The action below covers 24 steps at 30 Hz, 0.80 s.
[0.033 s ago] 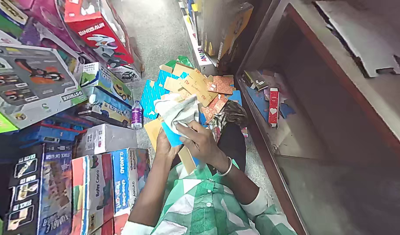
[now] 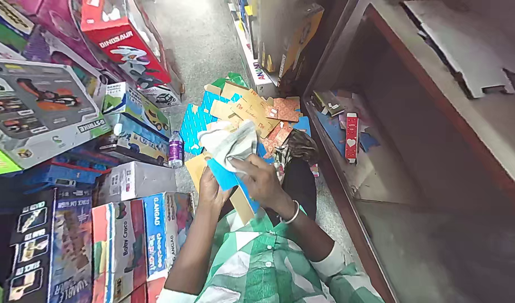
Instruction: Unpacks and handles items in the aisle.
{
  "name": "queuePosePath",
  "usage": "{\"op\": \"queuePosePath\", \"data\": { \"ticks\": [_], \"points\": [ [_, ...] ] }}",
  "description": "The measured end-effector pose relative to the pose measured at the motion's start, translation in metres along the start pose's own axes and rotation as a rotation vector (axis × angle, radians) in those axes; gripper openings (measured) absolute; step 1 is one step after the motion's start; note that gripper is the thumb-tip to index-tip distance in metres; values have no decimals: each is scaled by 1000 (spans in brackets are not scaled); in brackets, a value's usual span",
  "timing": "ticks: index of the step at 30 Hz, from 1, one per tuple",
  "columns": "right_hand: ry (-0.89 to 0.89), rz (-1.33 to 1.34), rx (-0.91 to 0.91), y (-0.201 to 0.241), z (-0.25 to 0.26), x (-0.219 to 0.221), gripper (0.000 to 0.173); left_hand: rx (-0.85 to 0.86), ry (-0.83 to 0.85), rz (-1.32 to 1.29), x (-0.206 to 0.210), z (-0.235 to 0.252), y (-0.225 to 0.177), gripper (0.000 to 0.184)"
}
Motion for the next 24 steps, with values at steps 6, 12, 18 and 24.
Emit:
{"op": "queuePosePath", "data": {
  "ticks": [6,12,18,24],
  "points": [
    [107,-188,497,-35,6,-7,35,6,-169,115,-1,6,1,40],
    [-102,-88,221,-13,-20,13,25,65,-155,125,-9,42,17,40],
    [203,-111,1122,-129,-66,-29,39,25,-164,614,-16,102,16,35],
    [190,-84,1111,-139,-75,-36,38,460,183,1485,111,195,51,69]
  ]
}}
Point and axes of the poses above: each hand's wrist, its own z-axis towards the middle knuckle, its own x-axis out of the palm, y = z × x, the point moved 1 cm from there along z, towards the middle knuckle, and after that the axes turned 4 degrees about z, right-handed, at the moved point
